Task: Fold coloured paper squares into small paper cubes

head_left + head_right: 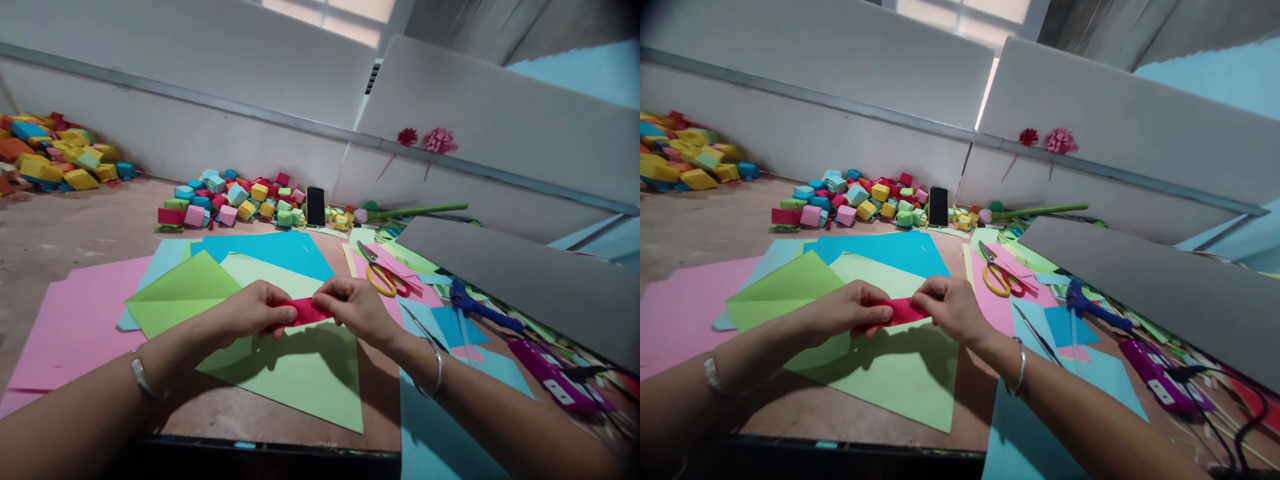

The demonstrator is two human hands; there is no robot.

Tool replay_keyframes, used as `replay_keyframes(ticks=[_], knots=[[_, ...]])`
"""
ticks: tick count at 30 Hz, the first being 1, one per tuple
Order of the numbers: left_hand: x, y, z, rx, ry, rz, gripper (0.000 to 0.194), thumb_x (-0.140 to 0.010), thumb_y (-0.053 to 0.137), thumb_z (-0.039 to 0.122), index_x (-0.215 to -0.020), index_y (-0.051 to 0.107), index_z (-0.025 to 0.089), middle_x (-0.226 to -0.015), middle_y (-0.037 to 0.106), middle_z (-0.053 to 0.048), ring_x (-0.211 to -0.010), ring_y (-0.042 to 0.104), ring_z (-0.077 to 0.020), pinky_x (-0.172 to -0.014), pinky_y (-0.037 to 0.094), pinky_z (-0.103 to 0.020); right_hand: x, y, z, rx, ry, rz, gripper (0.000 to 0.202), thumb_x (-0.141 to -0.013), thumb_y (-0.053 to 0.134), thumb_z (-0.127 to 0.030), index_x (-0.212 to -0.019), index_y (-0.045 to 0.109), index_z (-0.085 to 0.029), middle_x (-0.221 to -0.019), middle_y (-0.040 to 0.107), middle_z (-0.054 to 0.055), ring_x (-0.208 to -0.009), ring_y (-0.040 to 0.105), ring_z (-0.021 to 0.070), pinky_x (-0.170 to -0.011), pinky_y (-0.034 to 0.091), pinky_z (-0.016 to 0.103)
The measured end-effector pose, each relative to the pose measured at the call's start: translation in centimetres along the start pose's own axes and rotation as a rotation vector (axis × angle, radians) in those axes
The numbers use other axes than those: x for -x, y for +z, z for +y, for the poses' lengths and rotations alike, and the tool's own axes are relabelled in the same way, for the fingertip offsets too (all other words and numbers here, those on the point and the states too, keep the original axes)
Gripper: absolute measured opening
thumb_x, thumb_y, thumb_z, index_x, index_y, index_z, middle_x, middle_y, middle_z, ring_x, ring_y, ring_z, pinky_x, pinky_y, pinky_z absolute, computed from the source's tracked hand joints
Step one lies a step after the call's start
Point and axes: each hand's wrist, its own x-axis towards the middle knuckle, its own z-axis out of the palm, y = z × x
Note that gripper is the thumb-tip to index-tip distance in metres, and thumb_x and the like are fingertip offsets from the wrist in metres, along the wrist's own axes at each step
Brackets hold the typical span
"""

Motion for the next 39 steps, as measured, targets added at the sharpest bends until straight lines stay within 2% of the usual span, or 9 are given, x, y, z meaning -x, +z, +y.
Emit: replay_keyframes(ticks=[4, 8, 10, 18, 24, 28, 31, 34, 39], knots=[[-0.2, 0.5, -0.1, -0.167, 0.070, 0.113, 0.038, -0.076, 0.063, 0.052, -0.082, 0.066, 0.015, -0.061, 0.061, 0.000, -0.052, 0.050, -0.0127, -0.050, 0.035, -0.023, 0.5, -0.3, 0.6, -0.250, 0.117, -0.045, 0.023, -0.079, 0.064, -0.038, -0.075, 0.066, -0.015, -0.058, 0.058, -0.002, -0.047, 0.049, 0.0081, -0.046, 0.040, 0.022], [-0.3, 1.4, -0.4, -0.567, 0.406, 0.291, 0.073, -0.059, 0.079, 0.053, -0.121, 0.061, 0.018, -0.105, 0.066, -0.011, -0.093, 0.058, -0.0263, -0.079, 0.043, -0.034, 0.7, -0.3, 0.7, -0.287, 0.150, -0.009, 0.027, -0.079, 0.063, -0.042, -0.074, 0.065, -0.015, -0.054, 0.053, -0.004, -0.046, 0.047, 0.0078, -0.046, 0.038, 0.022], [-0.4, 1.7, -0.6, -0.716, 0.472, 0.299, 0.068, -0.067, 0.074, 0.054, -0.122, 0.061, 0.016, -0.104, 0.066, -0.012, -0.094, 0.056, -0.0278, -0.082, 0.041, -0.037, 0.7, -0.1, 0.9, -0.299, 0.146, 0.001, 0.033, -0.082, 0.059, -0.046, -0.077, 0.065, -0.014, -0.056, 0.054, -0.003, -0.046, 0.048, 0.0082, -0.045, 0.037, 0.022], [-0.5, 1.9, -0.6, -0.492, 0.264, 0.273, 0.043, -0.094, 0.036, 0.044, -0.104, 0.068, 0.017, -0.086, 0.067, -0.006, -0.079, 0.058, -0.0207, -0.070, 0.041, -0.029, 0.7, 0.7, 3.4, -0.418, 0.089, 0.059, 0.039, -0.088, 0.055, -0.045, -0.115, 0.056, -0.017, -0.073, 0.061, 0.001, -0.065, 0.056, 0.0133, -0.060, 0.044, 0.026], [-0.5, 1.6, -0.3, 0.004, 0.107, 0.229, 0.046, -0.088, 0.051, 0.050, -0.117, 0.061, 0.016, -0.106, 0.069, -0.008, -0.088, 0.059, -0.0213, -0.073, 0.044, -0.027, 0.9, 0.6, 4.9, -0.178, -0.149, 0.084, 0.008, -0.084, 0.056, -0.019, -0.091, 0.054, -0.020, -0.083, 0.061, 0.002, -0.073, 0.057, 0.0148, -0.066, 0.046, 0.029], [-0.4, 1.4, -0.4, 0.167, 0.036, 0.223, 0.049, -0.084, 0.058, 0.048, -0.122, 0.056, 0.016, -0.113, 0.068, -0.010, -0.089, 0.061, -0.0203, -0.072, 0.045, -0.027, 1.3, 0.6, 4.9, 0.104, -0.360, 0.035, 0.032, -0.085, 0.049, -0.009, -0.114, 0.057, -0.021, -0.102, 0.060, 0.007, -0.088, 0.055, 0.0178, -0.075, 0.048, 0.033], [-0.4, 1.1, -0.3, 0.105, 0.020, 0.225, 0.052, -0.083, 0.057, 0.046, -0.124, 0.054, 0.014, -0.119, 0.065, -0.013, -0.093, 0.061, -0.0227, -0.074, 0.046, -0.029, 1.5, 0.7, 4.7, 0.185, -0.425, 0.002, 0.042, -0.083, 0.047, -0.004, -0.118, 0.060, -0.023, -0.103, 0.055, 0.009, -0.094, 0.054, 0.0191, -0.079, 0.048, 0.033], [-0.5, 0.9, -0.1, -0.141, 0.036, 0.302, 0.046, -0.085, 0.053, 0.041, -0.122, 0.055, 0.015, -0.121, 0.064, -0.012, -0.097, 0.061, -0.0250, -0.077, 0.047, -0.032, 1.6, 0.8, 4.7, 0.286, -0.519, 0.084, 0.029, -0.081, 0.050, -0.005, -0.096, 0.069, -0.022, -0.106, 0.053, 0.010, -0.098, 0.051, 0.0216, -0.075, 0.047, 0.032], [-0.4, 0.6, 0.1, -0.552, -0.030, 0.424, 0.026, -0.089, 0.044, 0.034, -0.106, 0.057, 0.019, -0.085, 0.070, -0.006, -0.072, 0.063, -0.0226, -0.059, 0.043, -0.029, 1.7, 0.8, 4.8, 0.576, -0.701, 0.106, 0.019, -0.086, 0.053, -0.011, -0.076, 0.067, -0.020, -0.082, 0.058, 0.005, -0.078, 0.049, 0.0178, -0.067, 0.036, 0.032]])
